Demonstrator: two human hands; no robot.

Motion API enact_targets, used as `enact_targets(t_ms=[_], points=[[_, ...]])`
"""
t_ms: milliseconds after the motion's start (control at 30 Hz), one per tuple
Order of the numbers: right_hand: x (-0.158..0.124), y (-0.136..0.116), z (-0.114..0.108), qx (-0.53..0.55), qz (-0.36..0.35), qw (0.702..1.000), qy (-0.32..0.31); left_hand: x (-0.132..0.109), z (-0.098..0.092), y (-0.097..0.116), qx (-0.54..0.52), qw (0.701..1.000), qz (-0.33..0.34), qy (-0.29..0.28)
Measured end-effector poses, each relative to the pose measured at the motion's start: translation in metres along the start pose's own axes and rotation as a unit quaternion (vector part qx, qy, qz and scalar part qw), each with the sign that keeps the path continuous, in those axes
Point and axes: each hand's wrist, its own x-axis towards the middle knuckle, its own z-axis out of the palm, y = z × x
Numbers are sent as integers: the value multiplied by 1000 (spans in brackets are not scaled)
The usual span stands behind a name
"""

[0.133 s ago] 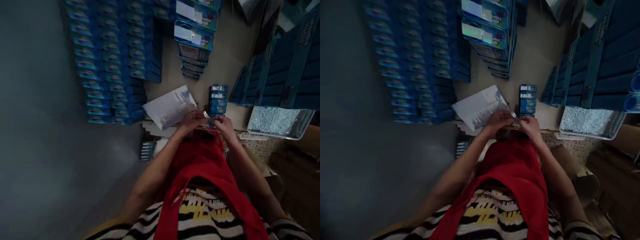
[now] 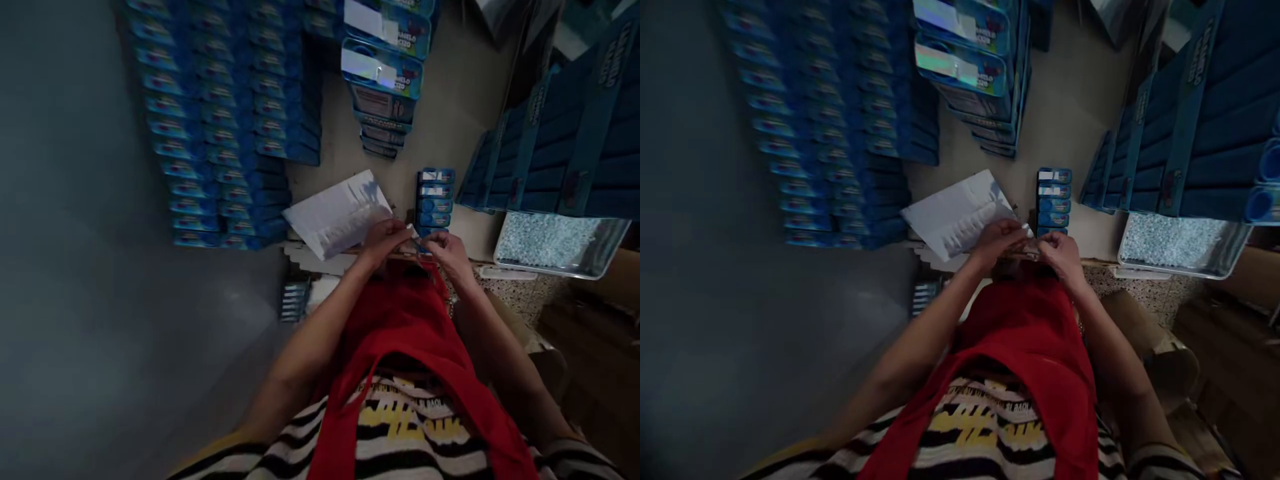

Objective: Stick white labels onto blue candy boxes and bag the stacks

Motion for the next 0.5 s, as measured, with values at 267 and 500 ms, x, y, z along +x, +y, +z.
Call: enact_targets(t_ms=[267,500], points=[[14,1,-16,-113,-59,989,81,12,21,-11,-34,994,58,86],[61,-17,-17,-247,-82,946,194,39,48,-14,-66,961,163,214]])
